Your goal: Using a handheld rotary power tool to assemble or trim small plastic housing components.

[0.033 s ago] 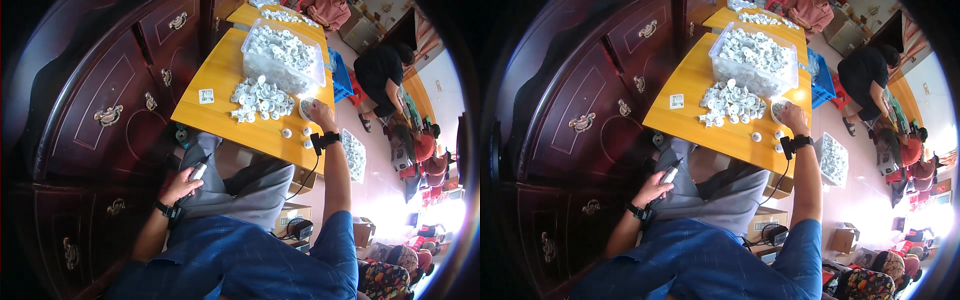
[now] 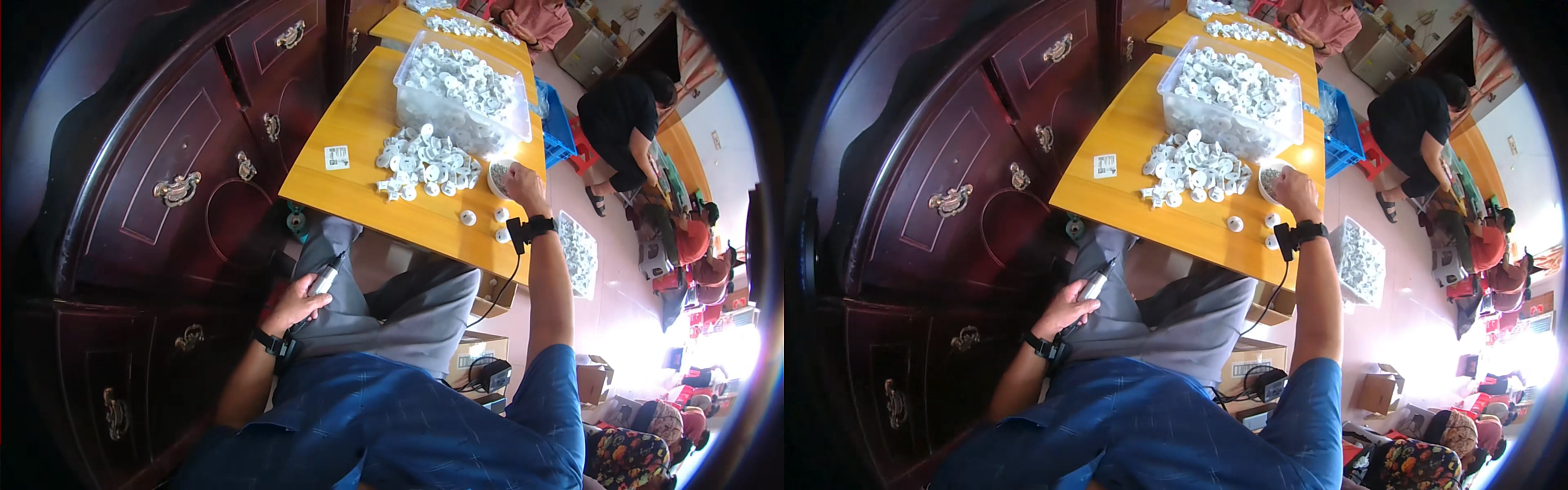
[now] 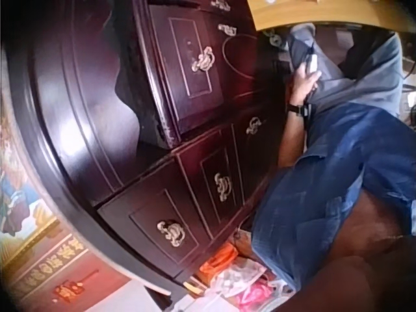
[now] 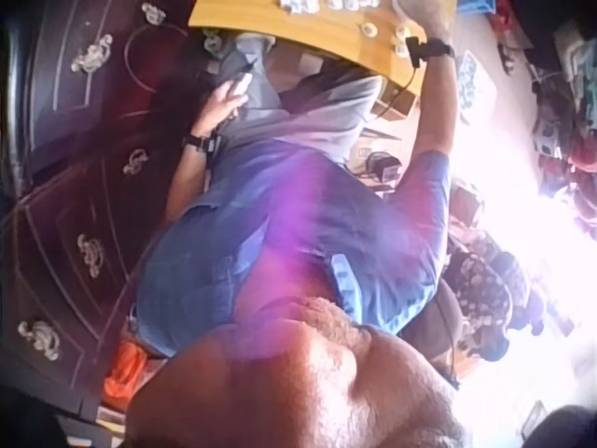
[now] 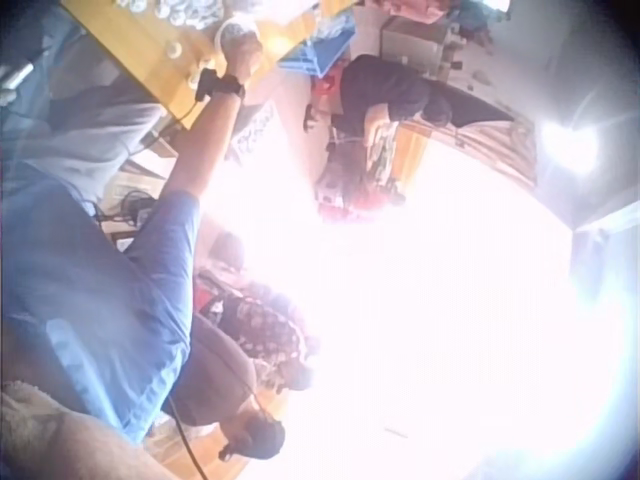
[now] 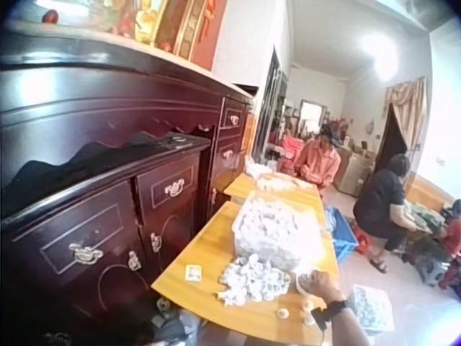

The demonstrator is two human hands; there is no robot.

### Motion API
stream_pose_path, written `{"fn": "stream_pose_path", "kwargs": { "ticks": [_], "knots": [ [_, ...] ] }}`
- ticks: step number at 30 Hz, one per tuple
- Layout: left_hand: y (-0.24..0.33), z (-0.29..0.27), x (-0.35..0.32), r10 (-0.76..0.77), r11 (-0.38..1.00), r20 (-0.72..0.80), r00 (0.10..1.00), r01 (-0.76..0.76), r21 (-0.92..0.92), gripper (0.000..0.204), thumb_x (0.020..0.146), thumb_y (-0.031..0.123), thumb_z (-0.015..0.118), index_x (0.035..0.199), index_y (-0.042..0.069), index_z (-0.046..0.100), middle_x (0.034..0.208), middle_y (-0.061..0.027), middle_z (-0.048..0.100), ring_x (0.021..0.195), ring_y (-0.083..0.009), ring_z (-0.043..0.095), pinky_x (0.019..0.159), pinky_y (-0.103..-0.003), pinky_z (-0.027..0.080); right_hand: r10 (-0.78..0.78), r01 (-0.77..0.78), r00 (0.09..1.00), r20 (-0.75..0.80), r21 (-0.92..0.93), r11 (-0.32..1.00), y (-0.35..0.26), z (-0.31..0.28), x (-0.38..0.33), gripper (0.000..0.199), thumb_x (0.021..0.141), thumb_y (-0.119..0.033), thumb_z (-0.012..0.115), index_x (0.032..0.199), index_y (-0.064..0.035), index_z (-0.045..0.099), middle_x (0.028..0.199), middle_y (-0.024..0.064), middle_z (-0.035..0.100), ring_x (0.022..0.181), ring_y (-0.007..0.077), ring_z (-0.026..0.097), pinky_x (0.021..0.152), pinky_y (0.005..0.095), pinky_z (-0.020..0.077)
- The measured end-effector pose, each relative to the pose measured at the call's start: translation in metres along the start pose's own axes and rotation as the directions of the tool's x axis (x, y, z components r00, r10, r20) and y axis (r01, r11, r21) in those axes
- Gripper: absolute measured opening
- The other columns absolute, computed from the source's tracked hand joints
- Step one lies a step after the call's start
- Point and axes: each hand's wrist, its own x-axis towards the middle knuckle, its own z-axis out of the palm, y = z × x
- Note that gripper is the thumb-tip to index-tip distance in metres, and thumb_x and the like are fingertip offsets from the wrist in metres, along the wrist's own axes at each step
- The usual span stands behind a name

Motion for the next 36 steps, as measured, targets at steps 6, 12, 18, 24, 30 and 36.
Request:
{"fn": "stream_pose_path", "kwargs": {
  "ticks": [6, 12, 18, 24, 30, 36],
  "knots": [
    [-0.002, 0.000, 0.001, 0.020, 1.000, 0.008, 1.000, -0.020, -0.013, 0.044, 0.088, 0.018, 0.073, 0.124, 0.000, 0.055, 0.080, -0.0020, 0.062, 0.052, -0.0065, 0.055, 0.046, -0.024, 0.046, -0.046, 0.048, 0.999, -0.024, 0.075, 0.996, -0.002, -0.003, -0.003, 0.015, 0.080, -0.022, 0.063, 0.085, -0.0087, 0.067, 0.085, 0.0170, 0.071, 0.082, 0.0374, 0.068, 0.073, 0.0463, 0.0536],
    [0.000, 0.001, -0.002, 0.016, 0.999, 0.012, 1.000, -0.016, -0.033, 0.044, 0.088, 0.017, 0.073, 0.123, -0.001, 0.055, 0.080, -0.0018, 0.062, 0.053, -0.0061, 0.055, 0.046, -0.024, 0.046, -0.023, 0.029, 0.999, -0.033, 0.188, 0.982, -0.004, -0.004, -0.006, 0.015, 0.075, -0.023, 0.073, 0.084, -0.0118, 0.072, 0.082, 0.0114, 0.073, 0.080, 0.0293, 0.070, 0.072, 0.0414, 0.0548],
    [0.002, 0.000, -0.001, 0.000, 1.000, 0.010, 1.000, 0.000, -0.016, 0.044, 0.088, 0.017, 0.074, 0.123, -0.001, 0.055, 0.081, -0.0016, 0.061, 0.053, -0.0059, 0.054, 0.046, -0.024, 0.045, -0.024, 0.034, 0.999, -0.043, 0.255, 0.966, 0.000, 0.000, -0.005, 0.015, 0.077, -0.023, 0.074, 0.088, -0.0130, 0.075, 0.084, 0.0097, 0.074, 0.079, 0.0265, 0.071, 0.073, 0.0393, 0.0552],
    [0.011, 0.004, -0.006, 0.048, 0.999, 0.013, 0.999, -0.048, 0.014, 0.037, 0.087, 0.013, 0.074, 0.117, 0.000, 0.055, 0.078, -0.0002, 0.058, 0.055, -0.0063, 0.054, 0.049, -0.023, 0.046, 0.104, -0.034, 0.991, -0.079, 0.614, 0.788, 0.008, -0.004, -0.015, 0.015, 0.087, -0.020, 0.070, 0.094, -0.0078, 0.074, 0.080, 0.0060, 0.072, 0.074, 0.0157, 0.069, 0.068, 0.0297, 0.0531],
    [0.012, -0.003, -0.020, 0.114, 0.993, 0.096, 0.989, -0.114, 0.000, 0.058, 0.086, 0.022, 0.078, 0.132, -0.001, 0.051, 0.082, -0.0004, 0.059, 0.056, -0.0054, 0.055, 0.049, -0.023, 0.046, 0.033, -0.057, 0.998, 0.051, 0.968, 0.243, -0.041, -0.015, -0.076, 0.017, 0.099, -0.024, 0.064, 0.101, -0.0077, 0.069, 0.087, -0.0026, 0.067, 0.076, 0.0060, 0.061, 0.070, 0.0193, 0.0486],
    [0.055, 0.002, -0.041, 0.237, 0.971, 0.232, 0.944, -0.220, -0.097, 0.068, 0.086, 0.030, 0.080, 0.137, 0.000, 0.047, 0.084, 0.0004, 0.056, 0.063, -0.0051, 0.054, 0.055, -0.022, 0.047, -0.138, -0.218, 0.971, 0.196, 0.961, -0.168, -0.117, 0.015, -0.147, 0.009, 0.097, -0.015, 0.067, 0.102, -0.0077, 0.066, 0.088, -0.0016, 0.066, 0.078, 0.0091, 0.064, 0.072, 0.0249, 0.0531]
  ]
}}
